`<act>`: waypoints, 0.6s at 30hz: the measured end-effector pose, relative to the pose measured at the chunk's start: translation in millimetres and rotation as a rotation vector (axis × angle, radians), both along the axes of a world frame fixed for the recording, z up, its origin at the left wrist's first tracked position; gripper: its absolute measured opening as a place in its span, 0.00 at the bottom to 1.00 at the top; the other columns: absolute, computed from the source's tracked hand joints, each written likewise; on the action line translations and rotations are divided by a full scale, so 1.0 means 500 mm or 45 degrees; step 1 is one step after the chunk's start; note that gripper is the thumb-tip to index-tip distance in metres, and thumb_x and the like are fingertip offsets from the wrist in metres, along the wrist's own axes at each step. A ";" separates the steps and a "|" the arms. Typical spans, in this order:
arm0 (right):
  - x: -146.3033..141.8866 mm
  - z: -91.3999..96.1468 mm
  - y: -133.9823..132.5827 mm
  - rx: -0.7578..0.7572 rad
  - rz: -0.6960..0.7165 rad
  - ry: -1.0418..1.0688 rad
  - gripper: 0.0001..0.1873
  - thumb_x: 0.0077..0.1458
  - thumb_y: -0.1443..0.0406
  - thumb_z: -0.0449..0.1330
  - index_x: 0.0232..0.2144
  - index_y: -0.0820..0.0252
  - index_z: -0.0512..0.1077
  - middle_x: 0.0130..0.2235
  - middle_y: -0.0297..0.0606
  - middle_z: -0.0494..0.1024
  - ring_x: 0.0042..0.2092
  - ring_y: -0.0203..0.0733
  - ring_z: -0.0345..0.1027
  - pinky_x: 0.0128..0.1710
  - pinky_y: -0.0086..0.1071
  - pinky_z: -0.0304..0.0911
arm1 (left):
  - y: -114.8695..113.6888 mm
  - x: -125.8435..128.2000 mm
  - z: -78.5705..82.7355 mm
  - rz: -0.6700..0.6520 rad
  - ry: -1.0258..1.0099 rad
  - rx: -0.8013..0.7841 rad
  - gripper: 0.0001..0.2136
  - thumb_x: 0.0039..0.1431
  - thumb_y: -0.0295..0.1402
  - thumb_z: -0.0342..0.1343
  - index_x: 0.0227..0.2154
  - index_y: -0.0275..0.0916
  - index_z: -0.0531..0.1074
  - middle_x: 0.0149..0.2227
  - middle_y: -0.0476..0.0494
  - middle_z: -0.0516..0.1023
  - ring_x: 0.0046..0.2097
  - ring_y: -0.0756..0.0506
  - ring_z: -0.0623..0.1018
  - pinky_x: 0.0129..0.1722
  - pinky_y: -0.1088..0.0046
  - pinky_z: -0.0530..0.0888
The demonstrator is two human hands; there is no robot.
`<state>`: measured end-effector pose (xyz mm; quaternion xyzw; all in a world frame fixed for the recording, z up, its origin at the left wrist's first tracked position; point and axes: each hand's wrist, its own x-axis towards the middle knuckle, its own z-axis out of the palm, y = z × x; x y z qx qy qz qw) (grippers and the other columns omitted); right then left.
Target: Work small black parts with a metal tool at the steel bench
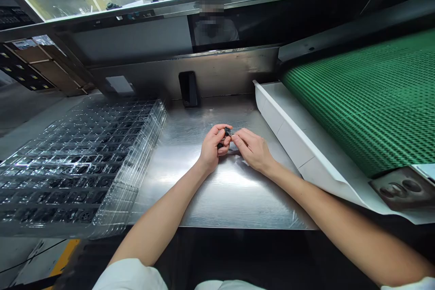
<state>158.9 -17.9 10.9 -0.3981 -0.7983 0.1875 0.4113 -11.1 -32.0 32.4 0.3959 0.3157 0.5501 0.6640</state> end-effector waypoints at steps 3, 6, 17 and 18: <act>0.000 -0.005 0.000 0.003 -0.026 -0.069 0.28 0.77 0.47 0.45 0.35 0.56 0.73 0.33 0.37 0.72 0.35 0.41 0.65 0.38 0.35 0.56 | -0.001 0.001 0.001 0.033 0.010 0.015 0.18 0.60 0.45 0.67 0.45 0.39 0.73 0.23 0.56 0.64 0.19 0.57 0.53 0.21 0.80 0.48; 0.002 -0.007 0.001 0.008 -0.059 -0.102 0.28 0.77 0.47 0.44 0.32 0.56 0.70 0.31 0.36 0.71 0.33 0.40 0.63 0.36 0.35 0.53 | -0.001 0.001 0.002 0.039 0.025 0.033 0.18 0.60 0.45 0.67 0.44 0.39 0.72 0.23 0.56 0.64 0.19 0.57 0.53 0.21 0.80 0.47; 0.006 -0.010 0.003 0.072 -0.125 -0.166 0.27 0.76 0.48 0.45 0.29 0.56 0.64 0.28 0.35 0.70 0.30 0.40 0.61 0.33 0.36 0.49 | -0.001 0.001 0.002 0.061 0.057 0.028 0.17 0.60 0.45 0.67 0.43 0.38 0.74 0.23 0.56 0.62 0.20 0.57 0.53 0.21 0.79 0.47; 0.007 -0.010 0.004 0.067 -0.141 -0.161 0.26 0.76 0.49 0.45 0.29 0.56 0.64 0.28 0.35 0.70 0.30 0.40 0.61 0.33 0.36 0.49 | -0.001 0.001 0.002 0.056 0.059 0.033 0.17 0.60 0.45 0.67 0.43 0.38 0.74 0.23 0.55 0.62 0.20 0.57 0.53 0.21 0.79 0.47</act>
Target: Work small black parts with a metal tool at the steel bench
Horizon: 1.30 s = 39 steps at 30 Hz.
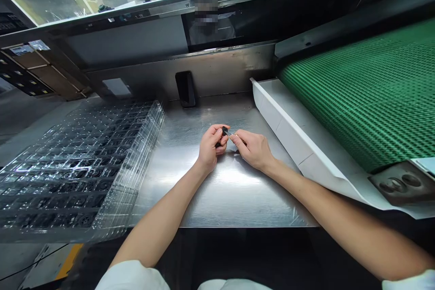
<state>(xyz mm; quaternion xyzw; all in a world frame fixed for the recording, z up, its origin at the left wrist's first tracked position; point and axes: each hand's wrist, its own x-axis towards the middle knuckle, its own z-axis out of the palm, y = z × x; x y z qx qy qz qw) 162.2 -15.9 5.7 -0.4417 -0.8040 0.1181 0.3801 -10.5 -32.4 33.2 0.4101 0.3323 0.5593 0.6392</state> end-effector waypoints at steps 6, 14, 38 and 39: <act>-0.002 -0.001 -0.001 0.017 0.025 0.011 0.26 0.75 0.48 0.45 0.28 0.56 0.61 0.28 0.35 0.69 0.29 0.39 0.59 0.33 0.36 0.47 | 0.000 0.000 -0.002 0.008 -0.017 0.008 0.17 0.60 0.45 0.67 0.43 0.38 0.74 0.23 0.55 0.63 0.19 0.57 0.53 0.21 0.79 0.47; 0.000 -0.001 0.001 -0.041 0.023 0.030 0.27 0.75 0.48 0.46 0.28 0.56 0.63 0.28 0.34 0.69 0.29 0.39 0.59 0.33 0.36 0.48 | 0.001 0.000 -0.004 -0.022 -0.022 0.006 0.17 0.60 0.45 0.67 0.43 0.38 0.74 0.23 0.55 0.63 0.19 0.57 0.53 0.21 0.79 0.47; 0.001 0.011 0.002 0.026 -0.077 0.201 0.24 0.66 0.47 0.56 0.42 0.58 0.82 0.24 0.34 0.70 0.25 0.39 0.59 0.31 0.33 0.58 | 0.014 0.004 -0.003 0.000 0.027 -0.219 0.20 0.65 0.51 0.61 0.32 0.40 0.64 0.21 0.59 0.58 0.18 0.57 0.52 0.20 0.80 0.46; 0.001 0.011 0.002 0.024 -0.086 0.183 0.25 0.65 0.47 0.56 0.42 0.59 0.83 0.25 0.36 0.71 0.25 0.39 0.60 0.31 0.34 0.58 | 0.015 0.002 -0.002 0.020 0.029 -0.224 0.21 0.65 0.52 0.61 0.30 0.40 0.63 0.21 0.59 0.58 0.18 0.58 0.52 0.20 0.80 0.46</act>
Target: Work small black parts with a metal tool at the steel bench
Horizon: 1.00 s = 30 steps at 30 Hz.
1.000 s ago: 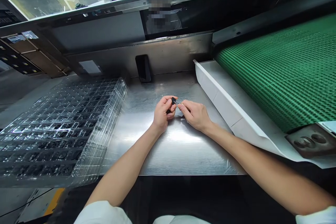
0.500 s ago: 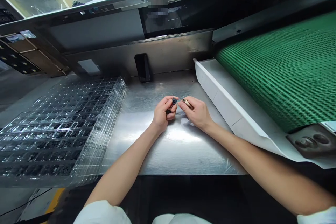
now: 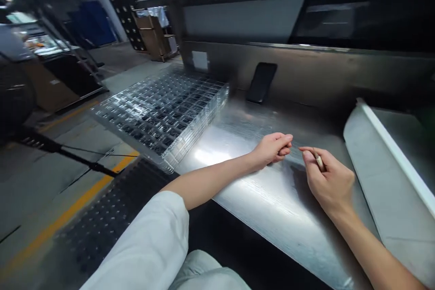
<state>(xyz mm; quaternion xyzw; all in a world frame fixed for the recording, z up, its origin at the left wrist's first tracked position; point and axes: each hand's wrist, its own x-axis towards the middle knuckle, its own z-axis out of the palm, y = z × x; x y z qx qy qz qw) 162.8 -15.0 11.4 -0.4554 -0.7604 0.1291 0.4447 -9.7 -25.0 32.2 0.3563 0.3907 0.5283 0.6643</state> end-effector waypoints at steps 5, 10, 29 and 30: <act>-0.006 0.004 0.005 -0.012 -0.025 -0.075 0.29 0.58 0.45 0.55 0.40 0.61 0.83 0.27 0.43 0.76 0.27 0.45 0.67 0.31 0.37 0.61 | 0.001 -0.004 0.001 0.006 0.080 0.006 0.28 0.58 0.61 0.63 0.27 0.41 0.61 0.21 0.58 0.60 0.20 0.57 0.53 0.21 0.77 0.46; -0.010 0.001 0.014 -0.065 -0.085 -0.180 0.31 0.53 0.44 0.51 0.40 0.60 0.82 0.30 0.46 0.79 0.33 0.52 0.74 0.34 0.39 0.64 | -0.002 -0.010 -0.009 0.047 0.253 0.109 0.26 0.60 0.59 0.62 0.30 0.37 0.71 0.23 0.56 0.64 0.23 0.55 0.58 0.23 0.75 0.53; -0.011 -0.015 0.034 -0.451 -0.030 -0.541 0.23 0.49 0.40 0.55 0.35 0.39 0.83 0.48 0.38 0.83 0.46 0.58 0.75 0.37 0.45 0.64 | -0.169 -0.472 0.281 0.521 1.894 0.388 0.11 0.66 0.32 0.50 0.38 0.36 0.77 0.41 0.44 0.82 0.42 0.47 0.76 0.47 0.71 0.71; -0.010 -0.016 0.036 -0.433 -0.019 -0.511 0.23 0.47 0.39 0.57 0.33 0.39 0.83 0.47 0.40 0.83 0.44 0.59 0.75 0.36 0.45 0.63 | -0.164 -0.517 0.285 0.513 2.016 0.241 0.11 0.65 0.31 0.50 0.38 0.36 0.78 0.41 0.44 0.82 0.41 0.47 0.76 0.46 0.72 0.71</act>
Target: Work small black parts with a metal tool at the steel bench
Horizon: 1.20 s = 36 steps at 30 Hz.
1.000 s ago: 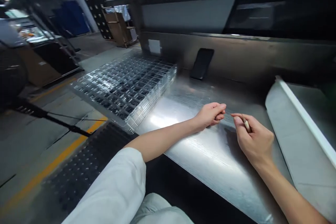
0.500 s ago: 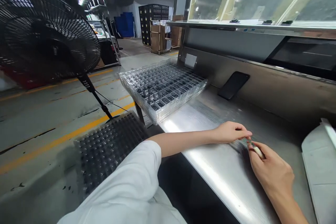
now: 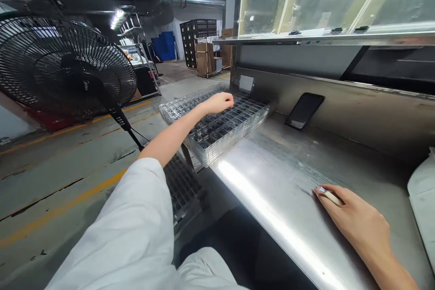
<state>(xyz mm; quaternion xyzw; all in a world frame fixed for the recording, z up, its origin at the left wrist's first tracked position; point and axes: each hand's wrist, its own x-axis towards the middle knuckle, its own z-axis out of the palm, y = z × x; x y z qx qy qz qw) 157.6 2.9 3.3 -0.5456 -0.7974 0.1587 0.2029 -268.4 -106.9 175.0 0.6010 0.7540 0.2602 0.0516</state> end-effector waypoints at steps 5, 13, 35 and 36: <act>0.006 -0.006 0.006 0.083 0.053 0.053 0.26 0.46 0.38 0.56 0.34 0.42 0.84 0.43 0.42 0.84 0.42 0.60 0.75 0.34 0.45 0.63 | 0.026 -0.161 -0.019 0.231 0.120 -0.316 0.07 0.53 0.25 0.57 0.32 0.35 0.79 0.37 0.42 0.83 0.37 0.47 0.75 0.41 0.73 0.71; 0.013 -0.024 0.011 0.180 0.099 0.045 0.28 0.54 0.40 0.53 0.38 0.48 0.83 0.43 0.40 0.84 0.39 0.54 0.75 0.32 0.39 0.59 | 0.031 -0.223 -0.052 0.319 0.212 -0.425 0.10 0.42 0.23 0.63 0.30 0.40 0.79 0.38 0.46 0.84 0.41 0.45 0.78 0.45 0.74 0.71; -0.002 0.014 -0.045 0.460 0.193 -0.028 0.10 0.67 0.61 0.63 0.47 0.56 0.79 0.44 0.38 0.75 0.47 0.44 0.66 0.46 0.33 0.57 | 0.123 0.374 -0.069 -0.570 -0.417 0.664 0.13 0.66 0.40 0.56 0.45 0.38 0.80 0.35 0.46 0.81 0.31 0.49 0.78 0.36 0.73 0.75; 0.000 0.014 -0.043 0.467 0.175 -0.041 0.09 0.68 0.61 0.63 0.47 0.56 0.79 0.45 0.37 0.75 0.48 0.44 0.65 0.47 0.34 0.57 | 0.136 0.416 -0.098 -0.609 -0.518 0.648 0.14 0.66 0.41 0.56 0.45 0.38 0.79 0.34 0.47 0.80 0.30 0.50 0.77 0.34 0.73 0.74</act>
